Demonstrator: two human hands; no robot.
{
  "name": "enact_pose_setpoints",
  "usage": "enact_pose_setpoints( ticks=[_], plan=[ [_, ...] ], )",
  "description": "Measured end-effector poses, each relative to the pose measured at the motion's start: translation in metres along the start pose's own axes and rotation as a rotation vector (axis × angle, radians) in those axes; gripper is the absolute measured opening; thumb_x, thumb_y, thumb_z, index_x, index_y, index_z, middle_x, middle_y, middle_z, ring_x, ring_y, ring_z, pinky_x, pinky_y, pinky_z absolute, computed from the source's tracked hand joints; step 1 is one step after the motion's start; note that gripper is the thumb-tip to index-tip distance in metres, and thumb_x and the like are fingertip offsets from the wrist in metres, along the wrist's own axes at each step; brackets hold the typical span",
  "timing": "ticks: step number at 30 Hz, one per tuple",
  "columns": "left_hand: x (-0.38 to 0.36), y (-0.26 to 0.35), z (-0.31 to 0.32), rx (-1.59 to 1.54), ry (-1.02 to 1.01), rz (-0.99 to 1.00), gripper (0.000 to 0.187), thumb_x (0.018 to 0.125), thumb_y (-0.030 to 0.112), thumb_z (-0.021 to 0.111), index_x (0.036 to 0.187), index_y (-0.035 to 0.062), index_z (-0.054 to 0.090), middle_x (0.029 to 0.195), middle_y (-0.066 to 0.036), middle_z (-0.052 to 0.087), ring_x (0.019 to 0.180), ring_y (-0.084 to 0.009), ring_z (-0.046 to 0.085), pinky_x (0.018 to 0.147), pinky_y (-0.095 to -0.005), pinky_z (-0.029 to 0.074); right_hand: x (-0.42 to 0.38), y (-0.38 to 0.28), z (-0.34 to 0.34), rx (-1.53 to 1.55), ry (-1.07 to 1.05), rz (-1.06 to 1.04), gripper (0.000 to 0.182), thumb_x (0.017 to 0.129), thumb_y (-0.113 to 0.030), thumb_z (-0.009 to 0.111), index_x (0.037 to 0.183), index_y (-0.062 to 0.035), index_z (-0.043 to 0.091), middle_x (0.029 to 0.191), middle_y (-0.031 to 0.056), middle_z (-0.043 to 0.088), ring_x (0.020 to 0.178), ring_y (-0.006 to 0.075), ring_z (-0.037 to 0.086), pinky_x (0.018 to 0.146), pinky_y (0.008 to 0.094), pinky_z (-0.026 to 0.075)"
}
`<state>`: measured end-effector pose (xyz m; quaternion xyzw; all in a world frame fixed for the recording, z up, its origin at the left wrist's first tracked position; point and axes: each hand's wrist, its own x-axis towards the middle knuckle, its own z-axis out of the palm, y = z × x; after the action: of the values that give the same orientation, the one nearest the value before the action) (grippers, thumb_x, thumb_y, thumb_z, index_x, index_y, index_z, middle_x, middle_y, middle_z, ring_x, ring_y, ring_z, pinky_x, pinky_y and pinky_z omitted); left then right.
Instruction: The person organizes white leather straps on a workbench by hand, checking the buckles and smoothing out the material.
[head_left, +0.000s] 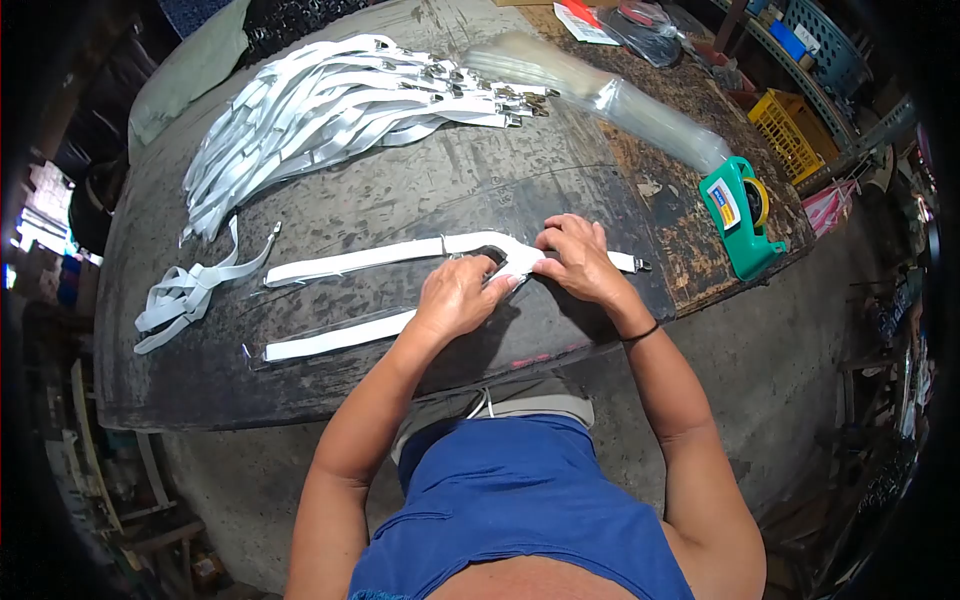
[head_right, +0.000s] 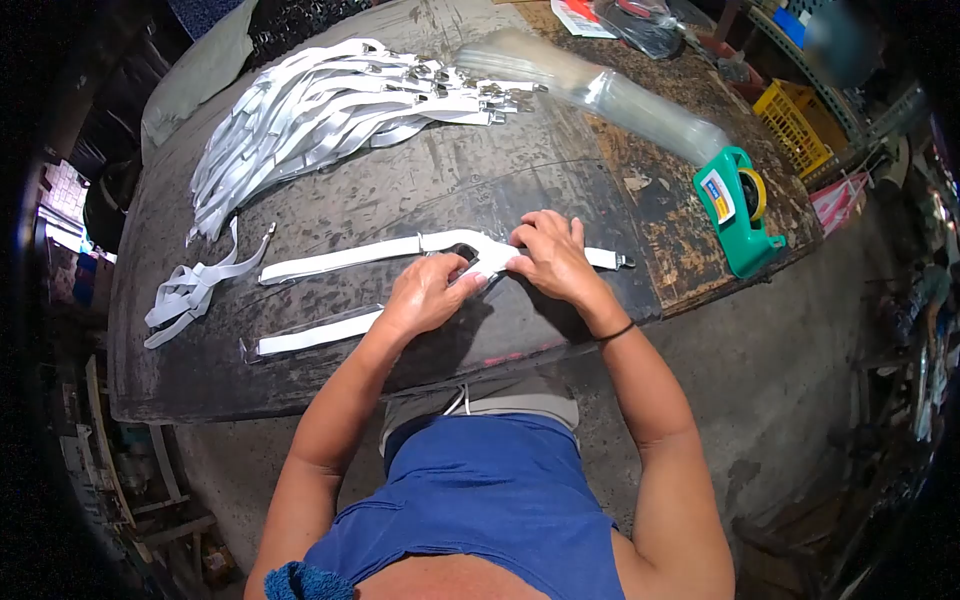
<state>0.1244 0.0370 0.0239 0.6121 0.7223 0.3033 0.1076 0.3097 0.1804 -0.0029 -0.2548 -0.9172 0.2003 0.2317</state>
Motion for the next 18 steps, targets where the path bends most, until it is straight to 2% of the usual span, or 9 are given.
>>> enact_pose_setpoints(
  ticks=[1,2,3,5,6,7,9,10,18],
  plan=[
    [0.002,-0.001,-0.001,-0.072,-0.220,-0.157,0.033,0.088,0.035,0.069,0.094,0.0031,0.071,0.084,-0.015,0.069,0.079,-0.0338,0.066,0.072,-0.0436,0.051,0.002,-0.002,0.001,-0.023,-0.070,0.003,0.024,0.083,-0.027,0.072,0.097,-0.0083,0.063,0.118,0.0112,0.060,0.117,0.0326,0.051,0.099,0.0451,0.035],
    [0.003,-0.001,-0.002,-0.125,-0.258,-0.219,0.039,0.089,0.041,0.065,0.093,0.0028,0.072,0.080,-0.018,0.070,0.085,-0.0376,0.068,0.078,-0.0475,0.051,0.005,0.003,0.003,-0.012,-0.060,-0.049,0.021,0.085,-0.023,0.071,0.095,-0.0072,0.061,0.104,0.0075,0.062,0.103,0.0243,0.057,0.089,0.0389,0.041],
    [0.005,-0.003,-0.003,-0.122,-0.257,-0.229,0.039,0.089,0.041,0.065,0.093,0.0028,0.072,0.080,-0.018,0.070,0.085,-0.0376,0.068,0.078,-0.0475,0.051,0.010,-0.001,-0.002,-0.005,-0.066,-0.054,0.021,0.085,-0.023,0.071,0.095,-0.0072,0.061,0.104,0.0075,0.062,0.103,0.0243,0.057,0.089,0.0389,0.041],
    [0.006,-0.009,-0.003,-0.218,-0.338,-0.268,0.036,0.089,0.039,0.065,0.094,0.0035,0.072,0.081,-0.017,0.070,0.081,-0.0352,0.069,0.074,-0.0453,0.051,0.019,-0.013,-0.019,0.392,-0.290,0.332,0.017,0.085,-0.020,0.068,0.094,-0.0071,0.062,0.087,0.0086,0.064,0.082,0.0252,0.061,0.076,0.0356,0.046],
    [0.006,-0.013,-0.002,-0.309,-0.310,-0.250,0.034,0.090,0.034,0.066,0.097,0.0019,0.073,0.077,-0.015,0.069,0.074,-0.0263,0.068,0.070,-0.0399,0.050,0.021,-0.012,-0.016,0.494,-0.226,0.237,0.014,0.087,-0.016,0.065,0.094,-0.0034,0.061,0.075,0.0060,0.062,0.067,0.0162,0.056,0.063,0.0294,0.046],
    [0.006,-0.016,-0.003,-0.306,-0.308,-0.252,0.034,0.090,0.034,0.066,0.097,0.0019,0.073,0.077,-0.015,0.069,0.074,-0.0263,0.068,0.070,-0.0399,0.050,0.021,-0.013,-0.017,0.497,-0.227,0.233,0.014,0.087,-0.016,0.065,0.094,-0.0034,0.061,0.075,0.0060,0.062,0.067,0.0162,0.056,0.063,0.0294,0.046],
    [0.006,-0.020,-0.007,-0.499,-0.308,-0.257,0.029,0.091,0.027,0.069,0.097,-0.0005,0.072,0.076,-0.004,0.066,0.072,-0.0097,0.056,0.066,-0.0302,0.046,0.023,-0.020,-0.027,0.667,-0.239,0.302,0.014,0.088,-0.013,0.064,0.094,-0.0004,0.061,0.078,0.0022,0.061,0.073,0.0099,0.055,0.065,0.0274,0.045],
    [0.007,-0.019,-0.012,-0.540,-0.326,-0.258,0.027,0.092,0.026,0.069,0.095,-0.0003,0.073,0.077,0.001,0.064,0.072,-0.0064,0.052,0.064,-0.0268,0.043,0.024,-0.024,-0.031,0.730,-0.252,0.299,0.013,0.090,-0.010,0.063,0.095,0.0011,0.061,0.081,0.0000,0.061,0.075,0.0079,0.054,0.066,0.0254,0.045],
    [0.005,-0.024,-0.007,-0.702,-0.325,-0.319,0.026,0.092,0.025,0.068,0.093,-0.0002,0.074,0.073,0.002,0.061,0.068,-0.0058,0.050,0.059,-0.0263,0.040,0.020,-0.032,-0.027,0.843,-0.269,0.286,0.013,0.090,-0.008,0.063,0.098,0.0011,0.061,0.086,0.0006,0.062,0.080,0.0083,0.055,0.070,0.0250,0.045]
  ],
)
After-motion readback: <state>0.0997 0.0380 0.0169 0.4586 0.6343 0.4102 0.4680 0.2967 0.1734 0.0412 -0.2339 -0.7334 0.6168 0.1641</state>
